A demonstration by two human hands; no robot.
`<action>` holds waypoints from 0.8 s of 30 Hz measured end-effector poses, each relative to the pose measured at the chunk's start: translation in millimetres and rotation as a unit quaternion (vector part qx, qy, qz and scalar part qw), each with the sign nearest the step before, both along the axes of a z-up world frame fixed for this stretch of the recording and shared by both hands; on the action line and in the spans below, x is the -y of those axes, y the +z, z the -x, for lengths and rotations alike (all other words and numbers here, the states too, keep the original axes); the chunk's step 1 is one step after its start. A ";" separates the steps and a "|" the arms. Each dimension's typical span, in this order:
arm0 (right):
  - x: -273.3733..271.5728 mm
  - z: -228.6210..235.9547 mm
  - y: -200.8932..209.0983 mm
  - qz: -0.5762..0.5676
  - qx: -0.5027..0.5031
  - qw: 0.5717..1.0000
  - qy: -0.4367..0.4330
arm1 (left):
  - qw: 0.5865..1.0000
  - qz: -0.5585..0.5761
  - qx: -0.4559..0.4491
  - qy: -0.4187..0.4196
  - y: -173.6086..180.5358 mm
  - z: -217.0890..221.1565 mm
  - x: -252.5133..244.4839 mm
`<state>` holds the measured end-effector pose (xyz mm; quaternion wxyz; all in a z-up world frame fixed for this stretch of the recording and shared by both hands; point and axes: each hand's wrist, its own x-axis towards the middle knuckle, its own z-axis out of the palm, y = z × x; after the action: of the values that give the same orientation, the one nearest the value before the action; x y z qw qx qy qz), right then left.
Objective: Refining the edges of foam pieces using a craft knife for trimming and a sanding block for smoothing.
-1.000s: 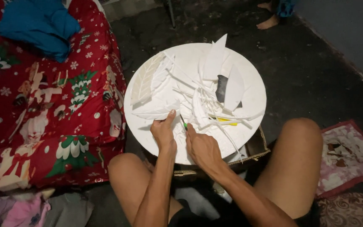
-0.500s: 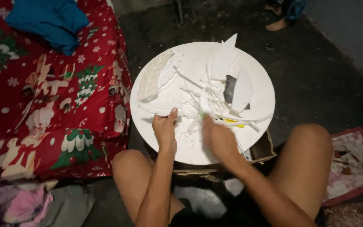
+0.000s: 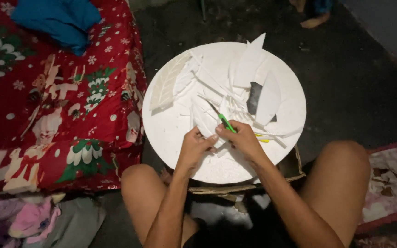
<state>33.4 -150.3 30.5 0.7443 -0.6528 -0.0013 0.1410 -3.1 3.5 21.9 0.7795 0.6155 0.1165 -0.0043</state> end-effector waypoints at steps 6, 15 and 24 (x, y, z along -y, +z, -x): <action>4.0 11.9 9.6 0.003 -0.017 1.000 0.003 | 0.993 0.014 0.038 0.110 -4.2 -4.3 -11.5; 2.4 19.5 8.1 -0.094 -0.112 0.989 0.013 | 0.990 0.028 0.048 0.133 10.3 6.4 -9.8; 8.9 7.0 -9.3 0.117 0.124 0.985 -0.029 | 0.990 -0.063 0.048 0.113 3.0 3.6 -16.5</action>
<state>26.3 -159.1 21.2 0.6605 -0.7476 -0.0585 0.0367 -6.7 20.0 24.9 0.7391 0.6460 0.1474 0.1209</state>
